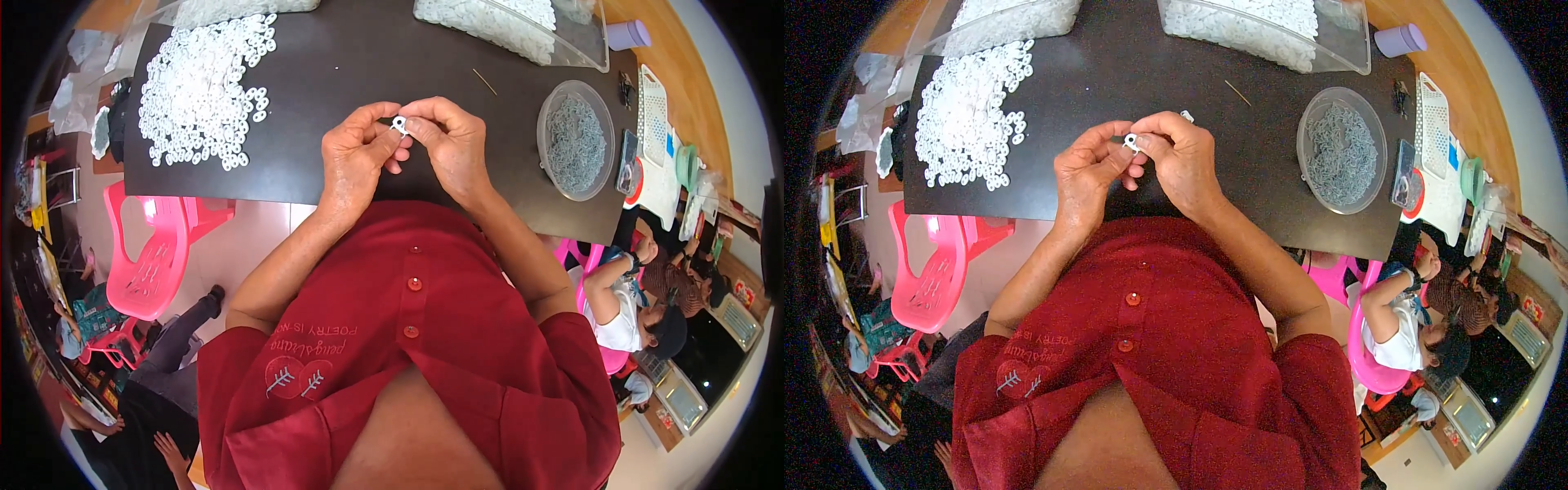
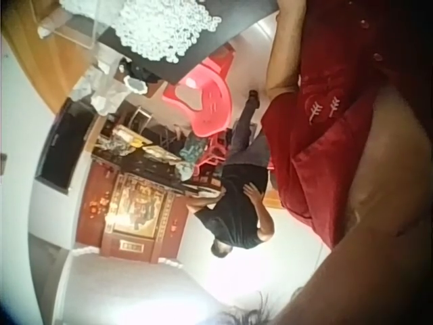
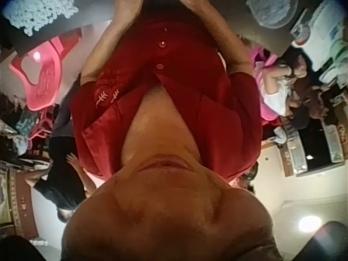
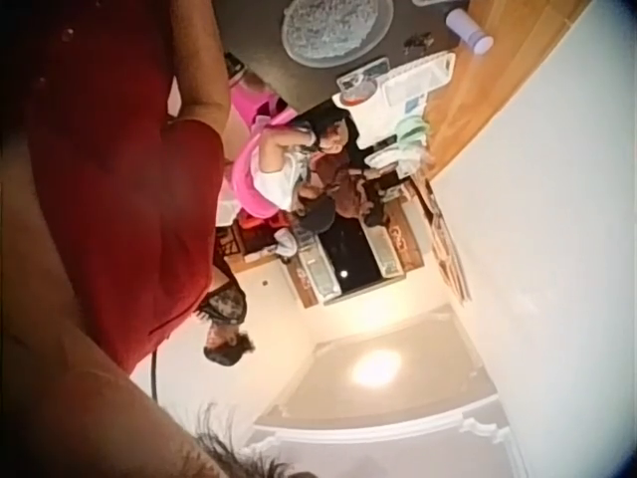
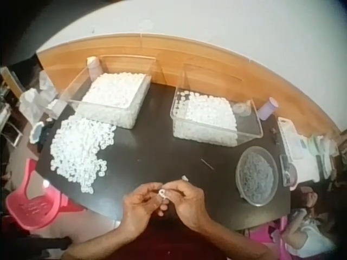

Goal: The recorder is manually assembling small white plastic components at a workbench.

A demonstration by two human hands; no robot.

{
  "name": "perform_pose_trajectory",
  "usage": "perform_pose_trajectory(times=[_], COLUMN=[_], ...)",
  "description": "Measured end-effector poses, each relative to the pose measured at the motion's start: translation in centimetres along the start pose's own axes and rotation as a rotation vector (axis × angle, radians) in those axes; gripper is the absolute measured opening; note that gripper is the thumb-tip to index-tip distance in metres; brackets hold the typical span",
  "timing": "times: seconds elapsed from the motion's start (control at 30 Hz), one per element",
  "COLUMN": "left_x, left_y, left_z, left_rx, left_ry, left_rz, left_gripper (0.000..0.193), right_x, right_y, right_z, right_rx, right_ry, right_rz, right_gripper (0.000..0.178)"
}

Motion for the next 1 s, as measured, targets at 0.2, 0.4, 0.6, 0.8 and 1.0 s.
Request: perform_pose_trajectory(times=[0.2,0.4,0.6,0.8,1.0], left_x=[-0.2,-0.1,-0.1,-0.7,-0.5], left_y=[0.0,0.1,0.4,0.5,0.6], left_z=[0.2,0.4,0.3,0.9,0.8], left_rx=[-0.003,-0.001,-0.007,-0.02,-0.07], left_ry=[0.061,0.101,0.128,0.123,0.172], left_rz=[0.001,0.006,-0.046,-0.043,-0.084], left_gripper=[0.027,0.028,0.027,0.028,0.028], right_x=[0.0,0.1,-0.2,0.6,1.1], right_y=[0.4,1.0,0.9,2.0,2.3], right_z=[0.6,1.4,1.0,2.0,3.1], right_rx=[-0.108,-0.157,-0.108,-0.286,-0.391], right_ry=[0.155,0.289,0.242,0.522,0.683], right_rz=[-0.006,-0.036,-0.031,-0.005,-0.026], right_gripper=[0.015,0.017,0.019,0.024,0.029])
Point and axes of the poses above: each hand's wrist, its own y-axis away from the middle knuckle, its own x-axis out of the palm, z = x × y, the point moved 9 cm from there along -y, towards the middle knuckle, and after that the axes turned 11 degrees about z, right-handed, at the moved point
